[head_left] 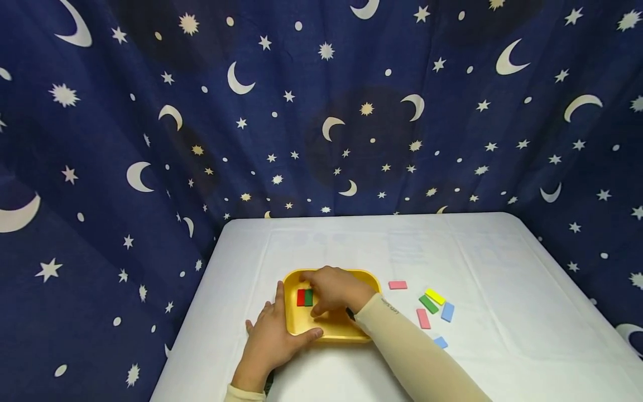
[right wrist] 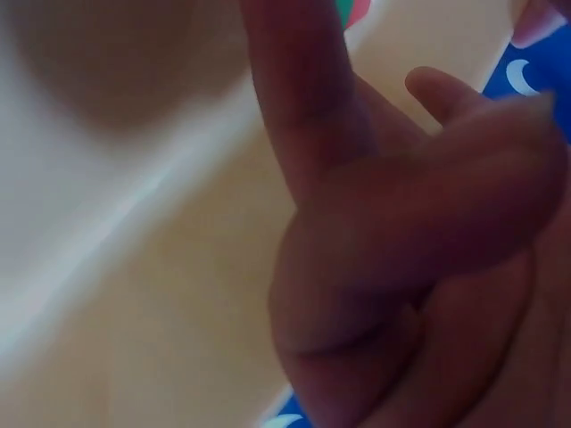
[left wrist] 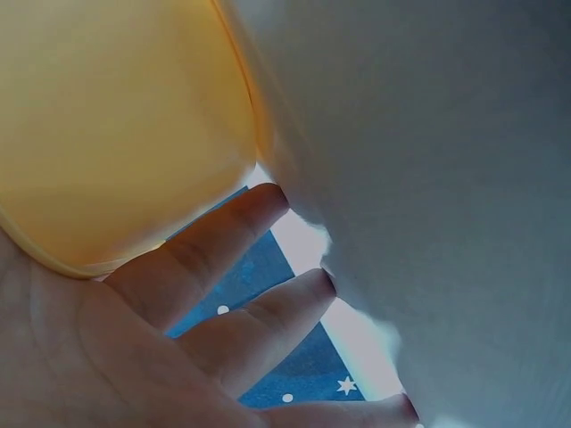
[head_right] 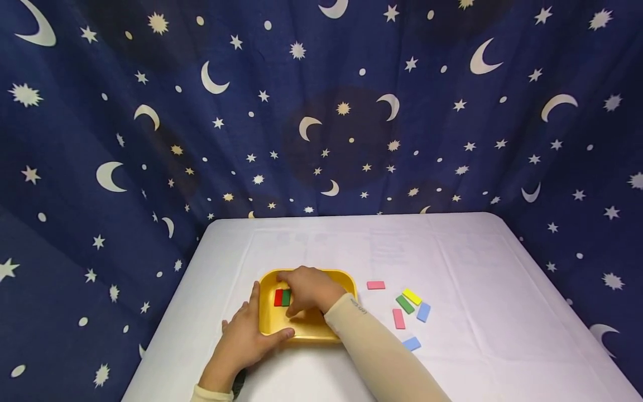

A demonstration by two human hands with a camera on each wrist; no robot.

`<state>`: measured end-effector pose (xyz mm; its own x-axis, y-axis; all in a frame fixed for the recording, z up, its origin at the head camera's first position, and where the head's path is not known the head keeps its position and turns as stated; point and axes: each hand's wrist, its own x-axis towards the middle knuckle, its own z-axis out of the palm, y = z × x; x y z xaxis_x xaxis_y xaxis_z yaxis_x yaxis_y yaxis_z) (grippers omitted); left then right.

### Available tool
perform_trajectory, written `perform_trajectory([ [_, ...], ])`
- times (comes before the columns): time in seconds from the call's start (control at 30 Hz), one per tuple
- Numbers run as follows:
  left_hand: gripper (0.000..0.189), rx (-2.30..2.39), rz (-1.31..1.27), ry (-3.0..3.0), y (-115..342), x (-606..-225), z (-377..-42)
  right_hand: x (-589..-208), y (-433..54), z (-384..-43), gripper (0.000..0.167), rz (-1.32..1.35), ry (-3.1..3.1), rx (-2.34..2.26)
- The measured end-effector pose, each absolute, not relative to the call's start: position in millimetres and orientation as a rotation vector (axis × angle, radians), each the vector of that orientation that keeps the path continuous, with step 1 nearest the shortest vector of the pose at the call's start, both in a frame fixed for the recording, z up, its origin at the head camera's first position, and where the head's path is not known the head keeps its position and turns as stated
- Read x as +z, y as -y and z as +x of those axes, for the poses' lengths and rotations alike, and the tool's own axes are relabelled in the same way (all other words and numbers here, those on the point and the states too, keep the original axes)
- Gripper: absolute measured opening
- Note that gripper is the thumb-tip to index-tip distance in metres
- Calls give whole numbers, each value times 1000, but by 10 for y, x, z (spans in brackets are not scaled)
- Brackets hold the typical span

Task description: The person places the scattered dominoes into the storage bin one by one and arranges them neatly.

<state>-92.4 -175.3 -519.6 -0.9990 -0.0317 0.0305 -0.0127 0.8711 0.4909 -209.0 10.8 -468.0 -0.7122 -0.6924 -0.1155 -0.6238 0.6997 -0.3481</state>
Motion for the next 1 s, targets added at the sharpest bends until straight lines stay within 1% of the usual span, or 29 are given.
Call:
perform_trajectory([
  [0.3,145,-805,26,2999,1732,-5170,-929,-4338,-368,-1969,80,-1048,-2792,-410],
  [0.5,147,-801,52,3018,1733,-5178,-919,-4121,-643,-1855,80,-1085,-2889,-435],
  [0.63,147,-813,53,3006,1727,-5186,-921,-4019,-863,-1761,76,-1090,-2967,-480],
  [0.8,146,-828,49,3002,1702,-5204,-923,-3998,-1184,-1583,71,-1049,-3056,-595],
  [1.0,145,-826,76,2999,1726,-5185,-907,-4129,-1518,-1428,72,-989,-3029,-831],
])
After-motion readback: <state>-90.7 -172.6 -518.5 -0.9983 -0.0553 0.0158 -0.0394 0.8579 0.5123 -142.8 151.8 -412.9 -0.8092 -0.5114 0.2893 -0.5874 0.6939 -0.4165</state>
